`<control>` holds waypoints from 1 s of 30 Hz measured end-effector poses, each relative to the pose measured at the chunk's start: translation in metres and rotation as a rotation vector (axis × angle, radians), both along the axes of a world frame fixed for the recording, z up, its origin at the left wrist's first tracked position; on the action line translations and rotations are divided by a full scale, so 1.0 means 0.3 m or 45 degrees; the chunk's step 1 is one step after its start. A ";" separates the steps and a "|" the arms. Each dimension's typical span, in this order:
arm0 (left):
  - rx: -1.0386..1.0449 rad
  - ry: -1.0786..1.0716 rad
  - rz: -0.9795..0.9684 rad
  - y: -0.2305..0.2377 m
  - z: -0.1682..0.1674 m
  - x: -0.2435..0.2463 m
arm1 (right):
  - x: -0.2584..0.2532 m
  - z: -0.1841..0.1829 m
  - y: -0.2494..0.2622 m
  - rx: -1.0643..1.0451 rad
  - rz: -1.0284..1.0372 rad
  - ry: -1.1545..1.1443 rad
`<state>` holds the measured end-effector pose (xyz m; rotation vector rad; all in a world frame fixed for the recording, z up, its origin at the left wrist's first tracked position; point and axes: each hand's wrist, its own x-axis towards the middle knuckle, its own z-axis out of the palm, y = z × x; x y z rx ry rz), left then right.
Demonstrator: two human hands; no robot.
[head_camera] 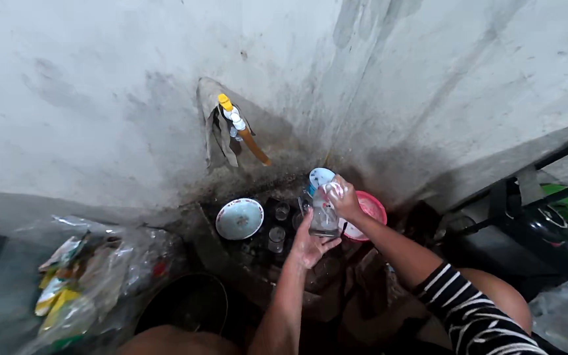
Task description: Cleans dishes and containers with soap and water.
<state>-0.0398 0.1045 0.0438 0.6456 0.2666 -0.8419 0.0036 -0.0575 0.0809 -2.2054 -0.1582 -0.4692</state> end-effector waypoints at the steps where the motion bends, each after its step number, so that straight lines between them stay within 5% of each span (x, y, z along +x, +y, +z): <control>1: 0.048 -0.164 -0.068 0.008 0.000 0.016 | 0.007 0.019 0.003 -0.031 0.084 0.029; 5: 0.292 -0.523 0.000 0.014 -0.045 0.069 | 0.031 0.030 0.053 -0.093 0.103 0.294; 13: 1.216 -0.875 0.029 -0.057 -0.483 -0.013 | 0.207 -0.239 0.042 0.028 -0.082 0.732; 21: 1.685 -0.915 0.023 -0.058 -0.651 -0.092 | 0.348 -0.523 0.236 -0.967 0.240 0.664; 23: 1.653 -0.653 -0.594 -0.008 -0.497 -0.053 | 0.378 -0.594 0.257 -1.080 0.312 0.611; 26: 1.877 -0.907 -0.251 -0.046 -0.774 -0.070 | 0.409 -0.680 0.276 -1.093 0.303 0.686; 30: 1.870 -0.962 -0.198 -0.027 -0.851 -0.073 | 0.450 -0.710 0.291 -1.007 0.261 0.900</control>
